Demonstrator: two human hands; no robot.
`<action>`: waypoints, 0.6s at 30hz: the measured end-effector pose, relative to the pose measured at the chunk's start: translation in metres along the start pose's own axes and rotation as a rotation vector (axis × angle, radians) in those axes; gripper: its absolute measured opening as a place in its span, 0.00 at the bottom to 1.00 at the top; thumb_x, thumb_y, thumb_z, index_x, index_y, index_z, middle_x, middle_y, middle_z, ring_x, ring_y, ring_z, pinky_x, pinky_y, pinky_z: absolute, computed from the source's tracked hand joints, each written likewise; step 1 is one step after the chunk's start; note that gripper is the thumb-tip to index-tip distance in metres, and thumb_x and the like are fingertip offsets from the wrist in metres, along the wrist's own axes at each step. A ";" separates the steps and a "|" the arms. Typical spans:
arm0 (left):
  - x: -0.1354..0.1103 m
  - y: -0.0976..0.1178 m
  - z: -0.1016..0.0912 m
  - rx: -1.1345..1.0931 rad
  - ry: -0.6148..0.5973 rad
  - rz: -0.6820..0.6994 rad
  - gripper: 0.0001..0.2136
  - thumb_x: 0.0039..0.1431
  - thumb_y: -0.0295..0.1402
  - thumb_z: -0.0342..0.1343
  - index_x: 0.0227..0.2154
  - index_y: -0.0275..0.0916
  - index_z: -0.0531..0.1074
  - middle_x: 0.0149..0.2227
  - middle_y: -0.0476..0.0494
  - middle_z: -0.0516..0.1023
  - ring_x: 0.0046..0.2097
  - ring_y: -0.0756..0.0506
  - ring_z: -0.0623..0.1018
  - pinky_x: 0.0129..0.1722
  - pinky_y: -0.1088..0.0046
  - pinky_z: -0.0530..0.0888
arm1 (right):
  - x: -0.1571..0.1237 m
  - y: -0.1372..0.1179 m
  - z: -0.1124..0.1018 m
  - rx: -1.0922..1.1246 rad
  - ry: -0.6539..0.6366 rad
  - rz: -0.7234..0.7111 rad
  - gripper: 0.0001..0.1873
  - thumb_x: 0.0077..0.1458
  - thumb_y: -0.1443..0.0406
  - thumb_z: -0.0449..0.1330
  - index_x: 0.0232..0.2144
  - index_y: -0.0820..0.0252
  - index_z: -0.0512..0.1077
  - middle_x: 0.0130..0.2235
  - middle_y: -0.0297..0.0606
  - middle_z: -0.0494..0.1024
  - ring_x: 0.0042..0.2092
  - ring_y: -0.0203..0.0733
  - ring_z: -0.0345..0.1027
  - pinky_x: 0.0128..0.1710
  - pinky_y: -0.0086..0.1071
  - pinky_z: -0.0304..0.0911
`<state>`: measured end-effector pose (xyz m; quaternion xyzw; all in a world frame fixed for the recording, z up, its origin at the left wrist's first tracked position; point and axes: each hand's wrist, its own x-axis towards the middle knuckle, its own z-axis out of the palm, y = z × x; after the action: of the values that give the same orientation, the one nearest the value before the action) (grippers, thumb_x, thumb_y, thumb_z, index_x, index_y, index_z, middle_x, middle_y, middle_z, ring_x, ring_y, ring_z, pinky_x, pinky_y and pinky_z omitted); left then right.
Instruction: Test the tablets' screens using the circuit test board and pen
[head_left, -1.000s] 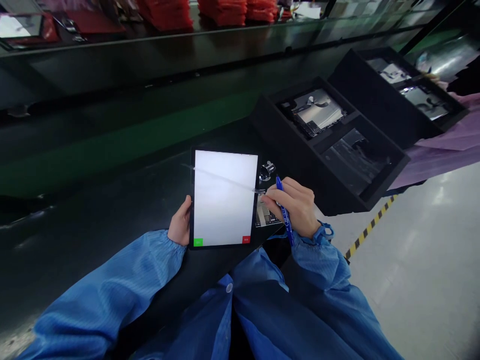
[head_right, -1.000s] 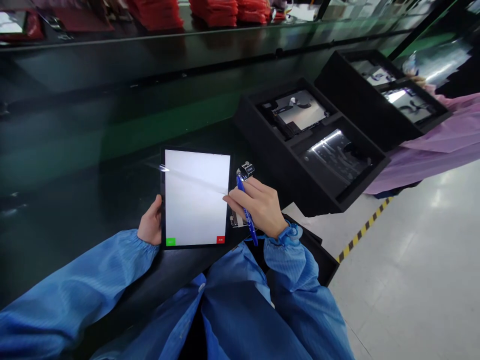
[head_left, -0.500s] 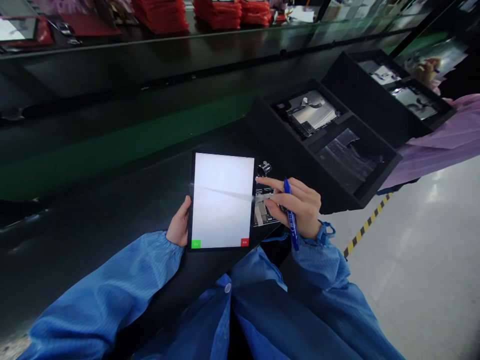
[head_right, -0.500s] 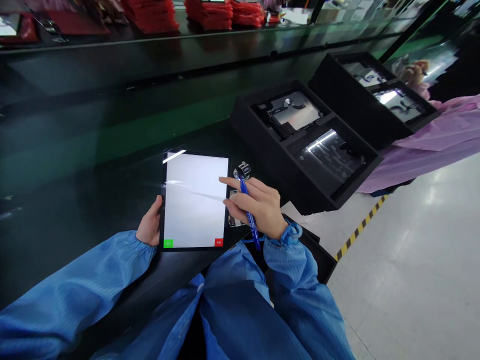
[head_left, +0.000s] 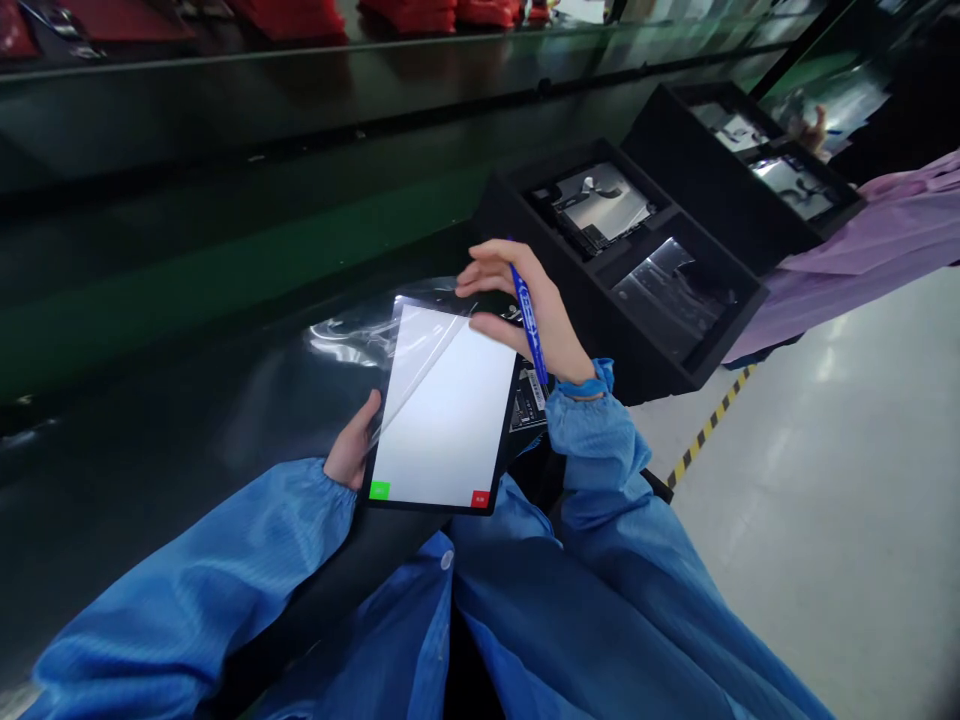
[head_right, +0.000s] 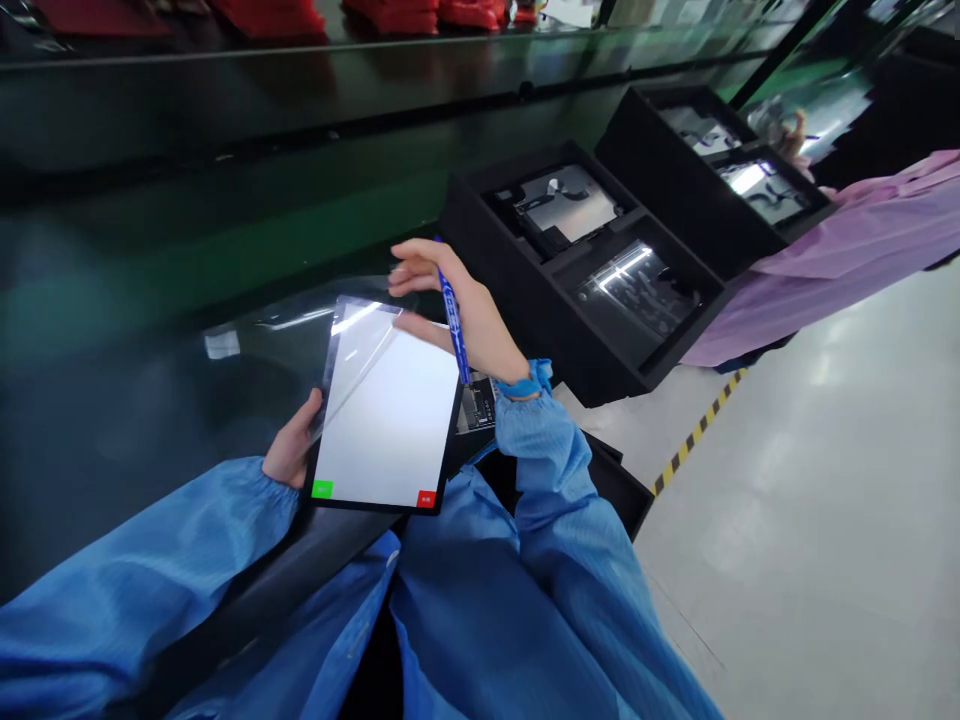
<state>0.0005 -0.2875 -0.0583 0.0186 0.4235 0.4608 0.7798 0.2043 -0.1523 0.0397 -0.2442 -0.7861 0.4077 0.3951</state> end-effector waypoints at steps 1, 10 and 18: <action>-0.001 0.001 0.002 -0.007 0.050 -0.015 0.26 0.70 0.43 0.44 0.63 0.33 0.67 0.37 0.39 0.85 0.38 0.37 0.85 0.41 0.64 0.82 | -0.006 0.005 -0.007 -0.041 -0.031 -0.008 0.31 0.54 0.57 0.68 0.56 0.54 0.62 0.51 0.40 0.74 0.53 0.47 0.73 0.60 0.45 0.67; -0.011 0.008 0.023 -0.039 0.188 -0.009 0.24 0.71 0.43 0.44 0.59 0.32 0.71 0.34 0.37 0.85 0.37 0.37 0.85 0.44 0.61 0.82 | -0.008 0.047 -0.004 -0.048 0.068 0.080 0.37 0.57 0.39 0.59 0.60 0.52 0.64 0.52 0.40 0.76 0.52 0.43 0.72 0.53 0.38 0.69; -0.014 0.015 0.028 -0.026 0.179 0.064 0.22 0.70 0.42 0.48 0.57 0.33 0.73 0.36 0.38 0.85 0.38 0.38 0.85 0.43 0.64 0.82 | 0.004 0.089 0.014 0.166 0.161 0.216 0.29 0.62 0.42 0.51 0.55 0.51 0.62 0.48 0.39 0.79 0.50 0.43 0.77 0.56 0.40 0.69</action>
<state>0.0058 -0.2794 -0.0254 -0.0191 0.4847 0.4908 0.7238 0.1962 -0.1068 -0.0378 -0.3256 -0.6847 0.4906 0.4295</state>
